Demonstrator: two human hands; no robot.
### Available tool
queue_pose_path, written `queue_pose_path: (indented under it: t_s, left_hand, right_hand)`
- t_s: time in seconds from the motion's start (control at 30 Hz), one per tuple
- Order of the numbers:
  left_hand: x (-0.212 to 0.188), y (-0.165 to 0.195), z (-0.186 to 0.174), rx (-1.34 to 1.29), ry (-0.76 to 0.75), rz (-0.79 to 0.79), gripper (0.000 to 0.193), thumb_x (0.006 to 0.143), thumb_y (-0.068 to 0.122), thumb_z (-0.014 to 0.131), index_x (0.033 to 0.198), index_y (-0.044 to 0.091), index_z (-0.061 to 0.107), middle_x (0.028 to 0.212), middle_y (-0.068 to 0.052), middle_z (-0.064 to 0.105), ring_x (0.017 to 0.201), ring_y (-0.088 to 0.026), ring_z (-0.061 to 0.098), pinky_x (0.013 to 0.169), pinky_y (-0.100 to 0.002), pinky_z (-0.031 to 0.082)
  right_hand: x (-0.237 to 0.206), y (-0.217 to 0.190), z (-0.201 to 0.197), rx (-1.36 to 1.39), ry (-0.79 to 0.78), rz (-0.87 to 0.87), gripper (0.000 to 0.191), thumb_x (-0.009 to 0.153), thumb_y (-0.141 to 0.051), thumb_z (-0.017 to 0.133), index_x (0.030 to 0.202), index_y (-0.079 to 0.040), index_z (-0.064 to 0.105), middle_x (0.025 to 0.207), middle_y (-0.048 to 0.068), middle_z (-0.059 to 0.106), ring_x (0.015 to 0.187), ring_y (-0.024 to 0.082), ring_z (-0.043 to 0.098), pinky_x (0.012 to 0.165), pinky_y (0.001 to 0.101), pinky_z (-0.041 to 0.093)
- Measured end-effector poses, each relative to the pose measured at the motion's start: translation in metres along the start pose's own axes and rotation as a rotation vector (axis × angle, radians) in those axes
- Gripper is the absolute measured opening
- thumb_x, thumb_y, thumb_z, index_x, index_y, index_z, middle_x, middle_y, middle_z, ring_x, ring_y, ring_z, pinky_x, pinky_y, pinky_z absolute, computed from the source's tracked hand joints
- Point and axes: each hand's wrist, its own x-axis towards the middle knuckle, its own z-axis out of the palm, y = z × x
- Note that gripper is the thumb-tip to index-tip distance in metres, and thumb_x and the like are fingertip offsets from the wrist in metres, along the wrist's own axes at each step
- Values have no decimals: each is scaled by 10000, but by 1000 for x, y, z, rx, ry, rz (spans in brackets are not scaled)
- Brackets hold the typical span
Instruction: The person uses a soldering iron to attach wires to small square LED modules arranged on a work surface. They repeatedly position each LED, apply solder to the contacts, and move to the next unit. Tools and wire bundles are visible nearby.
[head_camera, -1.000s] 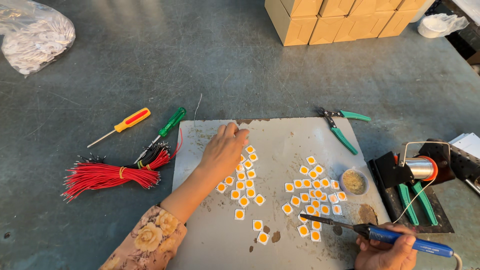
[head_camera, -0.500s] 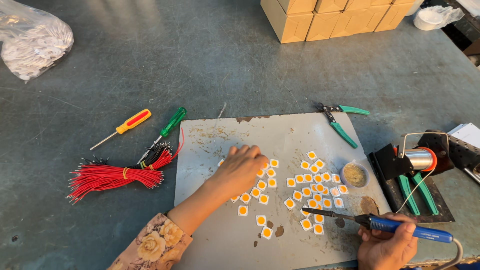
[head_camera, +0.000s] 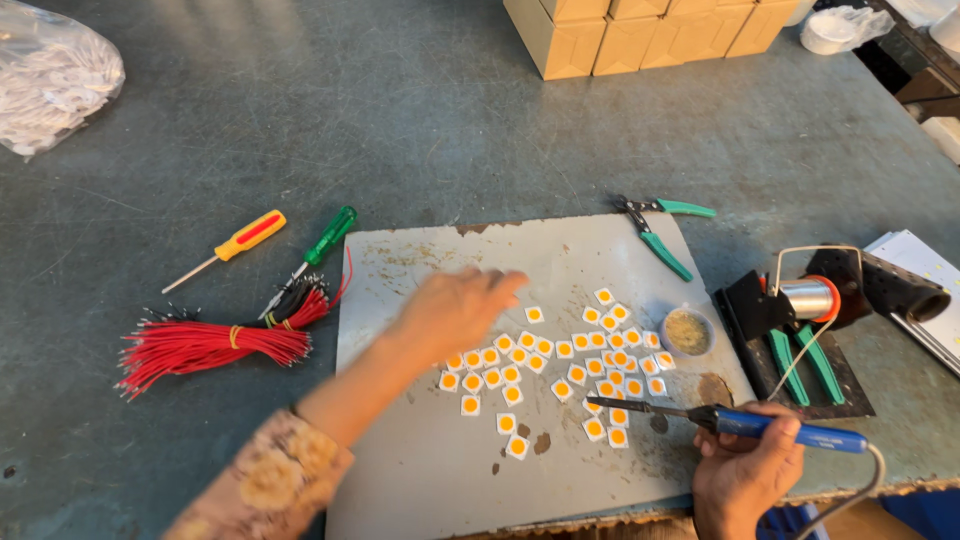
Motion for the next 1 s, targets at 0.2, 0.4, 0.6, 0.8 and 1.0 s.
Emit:
queue_pose_path:
  t_s: [0.2, 0.4, 0.6, 0.8, 1.0]
  left_hand:
    - [-21, -30, -68, 335, -10, -88, 342, 835, 382, 635, 986, 79, 589, 852, -71, 679, 851, -271, 668, 612, -418, 553]
    - [-75, 9, -73, 287, -57, -276, 347, 1007, 407, 569, 914, 79, 633, 857, -104, 703, 854, -310, 692, 623, -449, 543]
    - [-103, 86, -13, -269, 160, -462, 176, 974, 300, 609, 990, 145, 690, 942, -44, 739, 883, -303, 711, 717, -434, 553]
    - [-88, 115, 6, -183, 17, -333, 222, 871, 323, 724, 1028, 166, 727, 896, -81, 708, 875, -323, 697, 680, -462, 540]
    - [-110, 109, -13, -245, 55, -410, 233, 886, 310, 729, 1072, 169, 721, 974, -65, 742, 908, -298, 707, 760, -438, 559]
  right_hand:
    - [-4, -7, -13, 48, -79, -6, 406, 1193, -451, 507, 1082, -61, 509, 668, 55, 475, 520, 160, 459, 544, 342, 446]
    - [-4, -15, -29, 87, -82, 5, 428, 1202, -463, 513, 1056, -60, 513, 645, 46, 458, 533, 148, 453, 522, 329, 445]
    - [-9, -21, -37, 79, -38, 59, 376, 1172, -461, 499, 1101, -93, 528, 675, 32, 459, 534, 158, 442, 516, 333, 441]
    - [-15, -31, -36, 152, -91, 58, 336, 1183, -414, 503, 1086, -93, 508, 712, 30, 458, 578, 145, 447, 542, 323, 445]
    - [-22, -31, -43, 147, -104, 49, 338, 1173, -417, 504, 1084, -90, 509, 729, 30, 463, 584, 148, 451, 551, 320, 449]
